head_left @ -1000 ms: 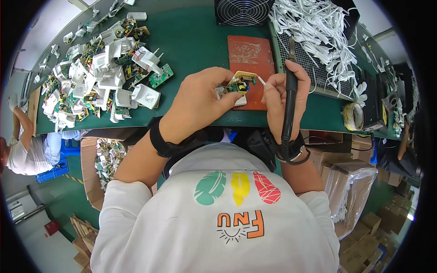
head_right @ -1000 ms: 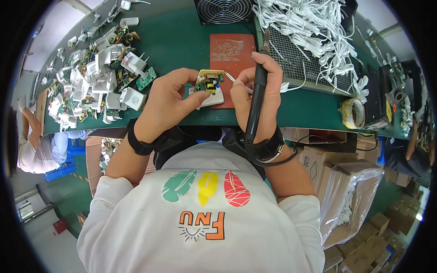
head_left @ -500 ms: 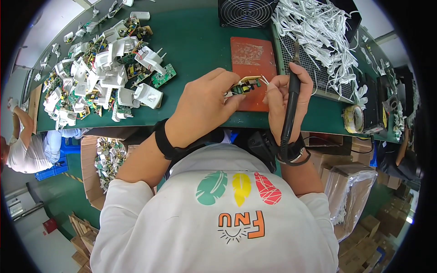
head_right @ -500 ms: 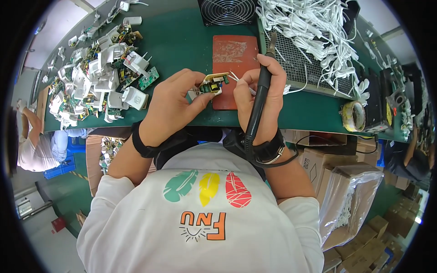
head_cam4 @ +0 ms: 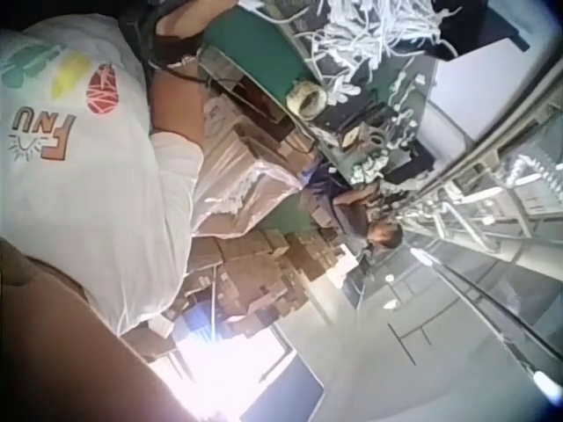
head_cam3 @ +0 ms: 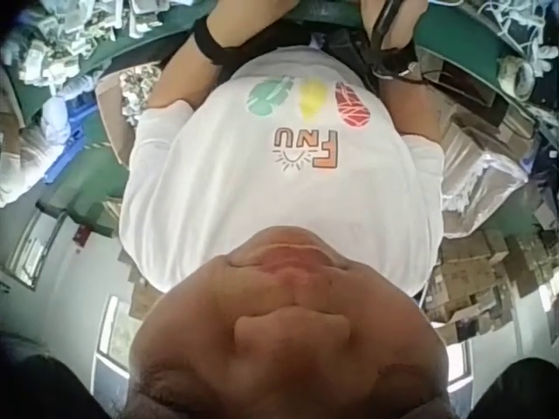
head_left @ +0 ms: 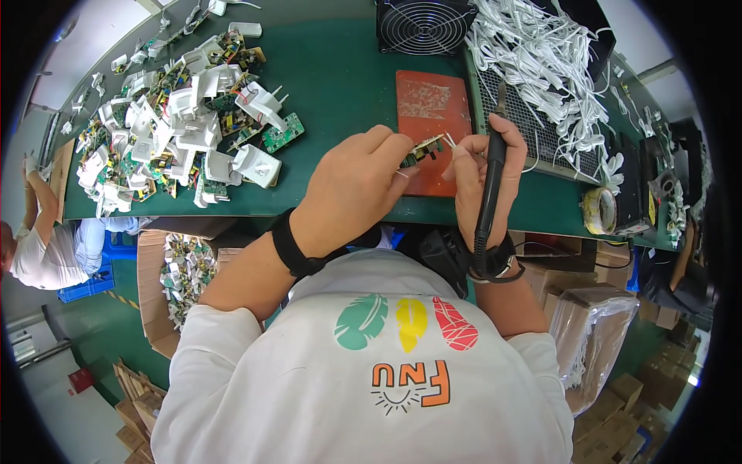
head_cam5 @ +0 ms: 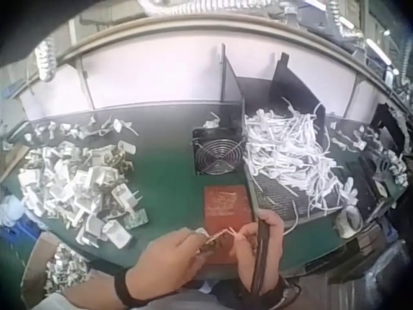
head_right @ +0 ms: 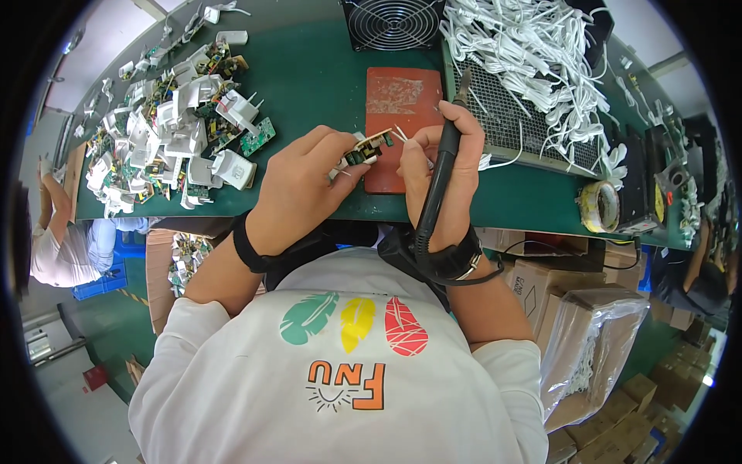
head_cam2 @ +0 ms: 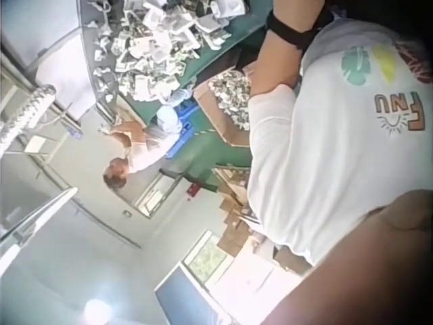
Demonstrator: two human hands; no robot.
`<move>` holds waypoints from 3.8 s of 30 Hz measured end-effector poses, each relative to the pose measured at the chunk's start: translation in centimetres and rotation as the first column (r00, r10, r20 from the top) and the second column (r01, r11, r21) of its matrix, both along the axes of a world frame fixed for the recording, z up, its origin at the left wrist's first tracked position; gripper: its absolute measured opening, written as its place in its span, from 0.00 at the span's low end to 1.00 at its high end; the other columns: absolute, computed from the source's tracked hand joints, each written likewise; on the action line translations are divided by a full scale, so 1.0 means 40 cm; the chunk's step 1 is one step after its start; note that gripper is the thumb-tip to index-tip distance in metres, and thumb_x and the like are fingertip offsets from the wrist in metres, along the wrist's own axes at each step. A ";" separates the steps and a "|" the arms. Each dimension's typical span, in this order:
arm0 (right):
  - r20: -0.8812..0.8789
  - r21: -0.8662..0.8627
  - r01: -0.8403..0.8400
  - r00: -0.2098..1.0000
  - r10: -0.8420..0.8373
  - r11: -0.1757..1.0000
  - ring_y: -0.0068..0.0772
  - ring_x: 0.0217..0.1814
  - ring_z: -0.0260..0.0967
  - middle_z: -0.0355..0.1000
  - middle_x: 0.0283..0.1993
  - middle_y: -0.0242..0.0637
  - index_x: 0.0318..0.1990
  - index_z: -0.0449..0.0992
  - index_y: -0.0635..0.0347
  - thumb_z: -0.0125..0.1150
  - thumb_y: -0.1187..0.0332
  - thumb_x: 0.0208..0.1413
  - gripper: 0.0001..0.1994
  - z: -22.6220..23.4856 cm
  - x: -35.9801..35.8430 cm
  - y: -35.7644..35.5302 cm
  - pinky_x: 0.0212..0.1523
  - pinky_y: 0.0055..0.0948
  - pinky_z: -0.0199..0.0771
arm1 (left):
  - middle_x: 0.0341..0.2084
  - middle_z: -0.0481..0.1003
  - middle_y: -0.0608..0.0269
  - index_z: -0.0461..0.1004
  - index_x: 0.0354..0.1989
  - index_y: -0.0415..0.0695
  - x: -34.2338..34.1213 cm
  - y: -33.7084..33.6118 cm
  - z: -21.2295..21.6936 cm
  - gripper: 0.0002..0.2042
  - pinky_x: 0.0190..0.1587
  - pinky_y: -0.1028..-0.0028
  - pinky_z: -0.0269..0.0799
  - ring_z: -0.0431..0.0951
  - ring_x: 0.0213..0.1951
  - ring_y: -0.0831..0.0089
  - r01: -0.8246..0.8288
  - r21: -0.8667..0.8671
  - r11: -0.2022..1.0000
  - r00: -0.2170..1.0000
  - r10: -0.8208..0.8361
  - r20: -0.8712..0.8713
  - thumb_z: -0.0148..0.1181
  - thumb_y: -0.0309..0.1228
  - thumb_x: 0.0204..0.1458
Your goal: The person picks up a circuit board and a white cable, aligns the wires, and solders them together using a soldering iron. They then place the circuit board into a white plastic housing and set the unit aside on the table.
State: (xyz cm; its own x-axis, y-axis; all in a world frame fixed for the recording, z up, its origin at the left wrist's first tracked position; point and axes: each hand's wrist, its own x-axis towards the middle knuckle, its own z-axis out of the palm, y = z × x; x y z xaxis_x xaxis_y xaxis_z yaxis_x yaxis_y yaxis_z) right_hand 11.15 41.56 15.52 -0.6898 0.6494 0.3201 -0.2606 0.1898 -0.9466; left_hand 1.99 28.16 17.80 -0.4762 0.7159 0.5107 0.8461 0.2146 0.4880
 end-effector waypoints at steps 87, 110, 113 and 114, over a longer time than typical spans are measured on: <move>0.226 0.360 -0.281 0.951 0.209 0.890 0.21 0.25 0.59 0.66 0.24 0.33 0.32 0.74 0.67 0.53 0.78 0.42 0.08 0.023 0.117 0.032 0.28 0.19 0.59 | 0.30 0.71 0.57 0.70 0.24 0.36 -0.002 -0.019 -0.128 0.02 0.29 0.70 0.70 0.73 0.26 0.61 -0.120 0.081 0.989 0.941 0.087 0.328 0.55 0.22 0.42; 0.111 0.364 0.019 0.992 -0.064 0.931 0.24 0.28 0.66 0.71 0.27 0.35 0.34 0.75 0.66 0.54 0.78 0.43 0.09 0.035 0.162 0.089 0.30 0.22 0.65 | 0.29 0.69 0.56 0.69 0.29 0.39 0.002 -0.008 -0.094 0.04 0.31 0.65 0.69 0.72 0.31 0.56 -0.075 -0.049 0.996 0.976 0.083 0.200 0.57 0.24 0.45; -0.029 0.253 0.356 0.932 -0.361 0.900 0.23 0.30 0.66 0.72 0.30 0.36 0.38 0.75 0.67 0.56 0.74 0.48 0.09 0.064 0.191 0.153 0.32 0.20 0.65 | 0.29 0.68 0.55 0.68 0.29 0.39 0.003 0.005 -0.067 0.05 0.31 0.63 0.68 0.71 0.31 0.54 0.049 -0.049 0.998 0.975 -0.037 0.221 0.57 0.24 0.45; -0.102 0.276 0.471 0.881 -0.462 0.838 0.21 0.30 0.65 0.71 0.30 0.35 0.39 0.75 0.67 0.55 0.72 0.50 0.10 0.075 0.180 0.173 0.32 0.19 0.64 | 0.28 0.68 0.54 0.67 0.29 0.39 0.021 0.006 -0.055 0.05 0.31 0.62 0.68 0.71 0.31 0.53 0.112 -0.082 0.990 0.966 -0.089 0.244 0.56 0.24 0.46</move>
State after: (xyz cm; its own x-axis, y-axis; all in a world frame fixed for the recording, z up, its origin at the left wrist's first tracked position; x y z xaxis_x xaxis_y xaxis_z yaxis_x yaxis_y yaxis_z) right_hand 18.34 48.49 18.52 -0.3153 0.7691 0.5560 -0.1006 0.5555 -0.8254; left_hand 2.81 28.39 15.61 -0.4994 0.8056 0.3188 0.7269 0.1894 0.6601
